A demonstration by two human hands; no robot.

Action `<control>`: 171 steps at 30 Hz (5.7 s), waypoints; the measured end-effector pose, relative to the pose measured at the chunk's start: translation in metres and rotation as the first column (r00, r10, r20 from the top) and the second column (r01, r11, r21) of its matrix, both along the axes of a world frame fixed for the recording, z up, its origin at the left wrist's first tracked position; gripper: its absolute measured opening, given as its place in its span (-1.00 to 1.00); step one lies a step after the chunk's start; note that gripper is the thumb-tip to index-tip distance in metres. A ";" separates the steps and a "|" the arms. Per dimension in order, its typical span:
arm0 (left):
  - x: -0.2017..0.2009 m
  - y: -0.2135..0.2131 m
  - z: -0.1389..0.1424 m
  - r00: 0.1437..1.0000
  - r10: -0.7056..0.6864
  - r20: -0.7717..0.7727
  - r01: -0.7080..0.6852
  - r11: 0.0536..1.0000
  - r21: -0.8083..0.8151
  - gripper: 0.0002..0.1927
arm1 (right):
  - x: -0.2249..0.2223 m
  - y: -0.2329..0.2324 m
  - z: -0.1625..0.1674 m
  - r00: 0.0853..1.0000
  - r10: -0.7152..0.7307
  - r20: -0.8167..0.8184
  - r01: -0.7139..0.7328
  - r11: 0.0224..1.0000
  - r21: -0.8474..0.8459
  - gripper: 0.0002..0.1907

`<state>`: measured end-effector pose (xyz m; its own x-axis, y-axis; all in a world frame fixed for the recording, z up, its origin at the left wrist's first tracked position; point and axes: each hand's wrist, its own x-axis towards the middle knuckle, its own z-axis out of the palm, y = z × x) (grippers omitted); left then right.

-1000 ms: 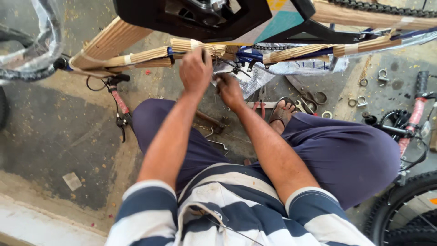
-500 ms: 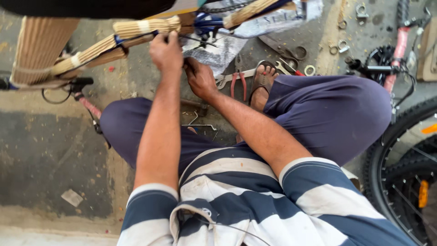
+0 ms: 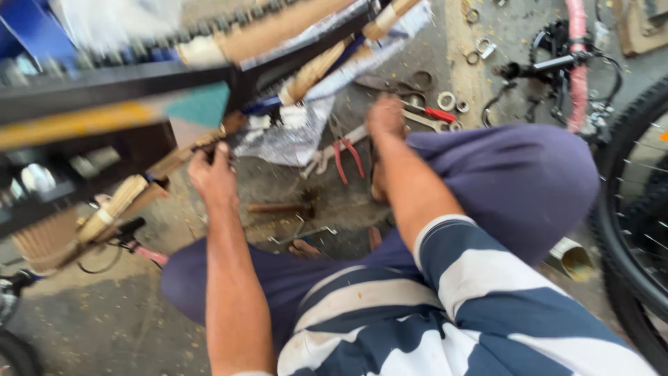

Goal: The person sits on the floor beside a new bicycle still partly wrapped in protective packaging and assembles it. They use pliers to work on the frame near the seat and chain, tighten bolts on the seat mount with a wrench by hand, thread and secure a cable or tie, then stand up and walk away.

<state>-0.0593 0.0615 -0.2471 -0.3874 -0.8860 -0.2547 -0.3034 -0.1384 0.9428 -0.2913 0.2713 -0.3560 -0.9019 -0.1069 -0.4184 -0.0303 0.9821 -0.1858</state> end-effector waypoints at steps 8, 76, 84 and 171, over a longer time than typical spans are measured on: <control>-0.005 -0.006 -0.009 0.987 0.075 0.144 -0.067 0.996 -0.062 -0.83 | -0.066 0.003 -0.017 0.838 0.422 -0.346 -0.447 0.895 0.008 -0.45; 0.042 0.009 0.024 0.998 0.037 0.045 -0.002 0.798 -0.603 -0.86 | 0.159 -0.126 0.132 0.755 0.654 0.043 -0.428 0.542 -0.723 -0.59; 0.042 0.007 0.023 0.996 0.026 0.082 0.030 0.786 -0.617 -0.89 | 0.169 -0.139 0.110 0.744 0.579 -0.334 -0.651 0.513 -0.560 -0.59; 0.013 0.023 0.022 0.937 0.343 0.065 -0.303 0.891 -0.339 -0.62 | 0.150 -0.139 0.137 0.658 0.667 0.349 0.024 0.445 -0.895 -0.17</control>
<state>-0.0466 0.0849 -0.2248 -0.0502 -0.9981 0.0364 -0.4072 0.0538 0.9117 -0.1409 0.1323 -0.2190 -0.2808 -0.8993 -0.3352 0.1432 0.3061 -0.9412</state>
